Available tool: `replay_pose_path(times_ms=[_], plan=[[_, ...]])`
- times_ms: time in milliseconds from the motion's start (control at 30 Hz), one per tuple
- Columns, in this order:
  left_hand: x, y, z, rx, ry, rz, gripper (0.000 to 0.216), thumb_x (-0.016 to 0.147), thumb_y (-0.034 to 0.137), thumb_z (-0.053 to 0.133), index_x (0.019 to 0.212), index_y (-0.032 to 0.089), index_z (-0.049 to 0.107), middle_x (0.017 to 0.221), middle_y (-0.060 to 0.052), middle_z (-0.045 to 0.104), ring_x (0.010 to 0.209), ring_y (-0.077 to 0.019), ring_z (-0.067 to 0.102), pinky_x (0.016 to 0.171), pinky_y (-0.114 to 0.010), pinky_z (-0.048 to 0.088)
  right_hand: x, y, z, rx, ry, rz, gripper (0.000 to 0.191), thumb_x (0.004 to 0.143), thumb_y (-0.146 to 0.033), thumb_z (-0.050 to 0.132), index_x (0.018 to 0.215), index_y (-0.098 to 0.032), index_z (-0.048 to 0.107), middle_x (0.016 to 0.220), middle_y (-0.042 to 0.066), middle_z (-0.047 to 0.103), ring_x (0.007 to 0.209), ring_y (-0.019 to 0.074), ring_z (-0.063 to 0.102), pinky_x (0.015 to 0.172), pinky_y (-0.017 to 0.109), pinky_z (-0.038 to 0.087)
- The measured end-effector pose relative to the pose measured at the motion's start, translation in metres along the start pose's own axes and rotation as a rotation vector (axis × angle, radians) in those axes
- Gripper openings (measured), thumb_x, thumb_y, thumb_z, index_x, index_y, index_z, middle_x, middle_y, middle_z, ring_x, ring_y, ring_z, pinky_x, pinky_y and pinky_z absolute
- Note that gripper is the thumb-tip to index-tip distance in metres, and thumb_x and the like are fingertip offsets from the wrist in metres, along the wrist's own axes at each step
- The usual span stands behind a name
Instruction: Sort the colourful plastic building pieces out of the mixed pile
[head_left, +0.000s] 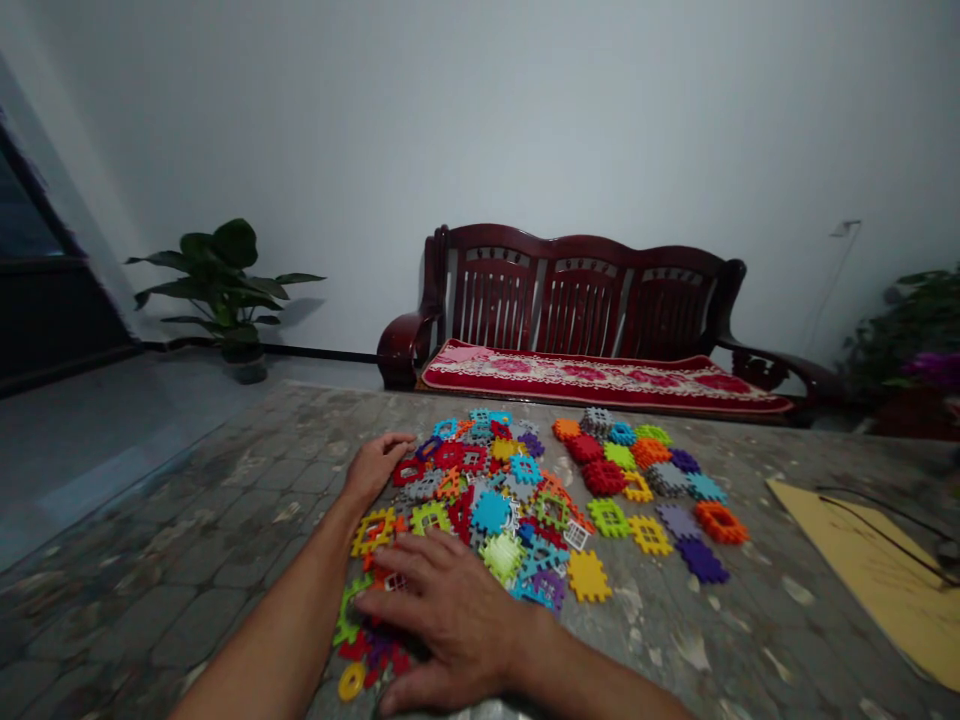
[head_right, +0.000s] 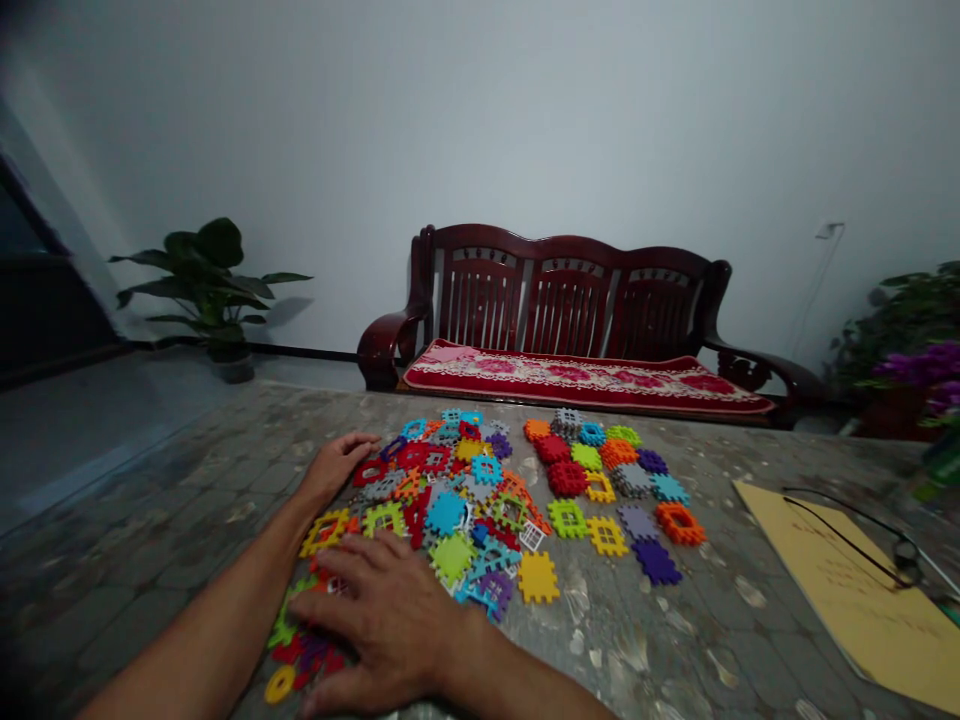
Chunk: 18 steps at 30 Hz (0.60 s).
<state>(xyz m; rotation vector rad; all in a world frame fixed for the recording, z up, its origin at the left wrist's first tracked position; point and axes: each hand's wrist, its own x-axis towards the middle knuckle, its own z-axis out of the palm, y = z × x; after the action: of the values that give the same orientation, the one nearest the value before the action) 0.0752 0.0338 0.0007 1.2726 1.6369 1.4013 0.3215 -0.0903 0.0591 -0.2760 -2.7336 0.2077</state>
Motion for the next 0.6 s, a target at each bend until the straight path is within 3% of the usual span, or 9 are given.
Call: replay_pose_path(times_ms=[100, 333, 500, 600], plan=[[-0.001, 0.002, 0.001, 0.013, 0.009, -0.002, 0.034, 0.062, 0.04, 0.068, 0.087, 0.017, 0.073, 0.079, -0.005, 0.078, 0.075, -0.0221, 0.071, 0.072, -0.032, 0.054, 0.002, -0.003, 0.008, -0.063, -0.033, -0.041, 0.061, 0.088, -0.063, 0.049, 0.137, -0.027, 0.042, 0.147, 0.005, 0.042, 0.137, 0.0244, 0.031, 0.111, 0.043, 0.028], [-0.003, 0.005, 0.001, 0.037, -0.003, -0.005, 0.031, 0.065, 0.038, 0.065, 0.087, 0.018, 0.073, 0.079, -0.004, 0.078, 0.073, -0.0208, 0.07, 0.07, -0.03, 0.053, 0.001, 0.007, 0.026, -0.12, -0.013, 0.038, 0.032, 0.09, -0.042, 0.053, 0.117, -0.025, 0.055, 0.128, 0.004, 0.058, 0.123, 0.0241, 0.045, 0.094, 0.038, 0.043], [-0.004, 0.005, 0.001, 0.139, 0.026, 0.007, 0.03, 0.066, 0.037, 0.065, 0.088, 0.019, 0.075, 0.079, -0.003, 0.078, 0.073, -0.0201, 0.07, 0.069, -0.028, 0.053, -0.002, 0.018, 0.027, -0.119, 0.082, 0.116, 0.02, 0.092, -0.032, 0.052, 0.111, -0.025, 0.057, 0.118, 0.006, 0.063, 0.112, 0.0207, 0.055, 0.089, 0.034, 0.046], [-0.004, 0.005, 0.001, 0.173, 0.049, 0.006, 0.027, 0.065, 0.036, 0.066, 0.086, 0.021, 0.075, 0.08, -0.002, 0.078, 0.076, -0.0202, 0.069, 0.071, -0.028, 0.052, -0.003, 0.025, 0.021, -0.033, 0.177, 0.179, 0.025, 0.093, -0.025, 0.05, 0.117, -0.025, 0.056, 0.119, 0.006, 0.064, 0.107, 0.0188, 0.059, 0.09, 0.033, 0.047]])
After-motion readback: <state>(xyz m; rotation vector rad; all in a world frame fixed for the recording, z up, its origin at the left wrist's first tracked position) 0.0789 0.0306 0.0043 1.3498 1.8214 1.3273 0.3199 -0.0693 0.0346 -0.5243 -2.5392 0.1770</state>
